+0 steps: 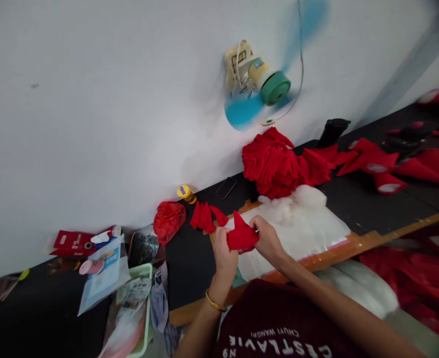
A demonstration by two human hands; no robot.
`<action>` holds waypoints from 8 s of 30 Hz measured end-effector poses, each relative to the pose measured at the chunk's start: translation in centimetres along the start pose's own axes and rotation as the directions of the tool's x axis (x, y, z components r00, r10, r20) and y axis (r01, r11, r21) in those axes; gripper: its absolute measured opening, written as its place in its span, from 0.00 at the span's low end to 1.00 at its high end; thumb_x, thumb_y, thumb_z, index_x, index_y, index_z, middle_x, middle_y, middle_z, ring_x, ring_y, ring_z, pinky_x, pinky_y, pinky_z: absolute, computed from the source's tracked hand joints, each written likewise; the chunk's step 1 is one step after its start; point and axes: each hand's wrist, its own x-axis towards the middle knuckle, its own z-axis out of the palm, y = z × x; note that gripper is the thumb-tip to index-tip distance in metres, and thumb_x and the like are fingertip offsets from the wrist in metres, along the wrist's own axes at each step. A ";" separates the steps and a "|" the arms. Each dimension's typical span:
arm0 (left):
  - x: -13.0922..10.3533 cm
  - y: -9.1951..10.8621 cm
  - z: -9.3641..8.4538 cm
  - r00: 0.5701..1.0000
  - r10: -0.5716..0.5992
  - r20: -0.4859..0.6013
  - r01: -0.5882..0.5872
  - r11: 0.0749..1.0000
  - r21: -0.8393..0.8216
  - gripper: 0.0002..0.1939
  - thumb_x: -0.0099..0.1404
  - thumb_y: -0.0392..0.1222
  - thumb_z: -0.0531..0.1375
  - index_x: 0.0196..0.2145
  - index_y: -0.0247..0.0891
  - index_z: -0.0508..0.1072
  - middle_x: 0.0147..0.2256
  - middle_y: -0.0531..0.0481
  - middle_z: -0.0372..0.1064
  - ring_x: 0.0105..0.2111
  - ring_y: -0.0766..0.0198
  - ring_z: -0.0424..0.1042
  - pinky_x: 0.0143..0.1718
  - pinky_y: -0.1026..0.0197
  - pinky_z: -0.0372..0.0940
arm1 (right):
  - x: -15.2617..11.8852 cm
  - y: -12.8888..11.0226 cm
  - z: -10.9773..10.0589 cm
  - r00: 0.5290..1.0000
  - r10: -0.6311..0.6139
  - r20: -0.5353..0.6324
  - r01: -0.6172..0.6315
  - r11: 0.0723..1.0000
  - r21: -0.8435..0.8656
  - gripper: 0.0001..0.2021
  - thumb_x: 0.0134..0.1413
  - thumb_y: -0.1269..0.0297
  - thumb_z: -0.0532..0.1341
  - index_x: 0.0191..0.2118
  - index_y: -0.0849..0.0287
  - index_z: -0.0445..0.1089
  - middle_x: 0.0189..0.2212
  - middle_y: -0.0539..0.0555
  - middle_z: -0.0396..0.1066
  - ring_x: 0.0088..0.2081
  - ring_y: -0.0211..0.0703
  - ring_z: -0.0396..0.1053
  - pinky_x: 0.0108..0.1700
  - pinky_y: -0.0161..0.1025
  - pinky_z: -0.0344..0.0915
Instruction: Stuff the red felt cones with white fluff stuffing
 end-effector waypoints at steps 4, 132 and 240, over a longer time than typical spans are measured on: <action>-0.6 -1.3 0.2 0.999 -0.002 -0.040 0.009 0.984 0.179 0.16 0.52 0.27 0.55 0.38 0.39 0.70 0.37 0.45 0.66 0.42 0.53 0.68 0.46 0.54 0.61 | 0.3 0.5 -0.3 0.997 -0.070 -0.028 0.070 0.998 0.003 0.12 0.36 0.76 0.51 0.31 0.55 0.58 0.29 0.49 0.65 0.31 0.40 0.62 0.34 0.35 0.58; 1.0 -0.7 4.5 0.823 -0.534 0.193 0.368 0.242 -0.898 0.23 0.51 0.48 0.72 0.42 0.35 0.74 0.39 0.41 0.78 0.47 0.50 0.76 0.52 0.51 0.67 | -2.9 2.9 0.9 0.912 -0.381 0.149 0.392 0.918 -0.053 0.19 0.55 0.74 0.54 0.49 0.56 0.73 0.48 0.61 0.76 0.49 0.54 0.74 0.49 0.50 0.74; 0.5 -0.9 4.0 0.775 -0.589 0.228 0.515 0.380 -0.768 0.16 0.47 0.33 0.70 0.36 0.36 0.75 0.36 0.43 0.79 0.42 0.49 0.77 0.50 0.50 0.67 | 0.8 2.2 0.4 0.957 -0.291 -0.017 0.285 0.946 -0.157 0.10 0.49 0.76 0.57 0.25 0.54 0.60 0.53 0.62 0.73 0.48 0.51 0.72 0.45 0.49 0.72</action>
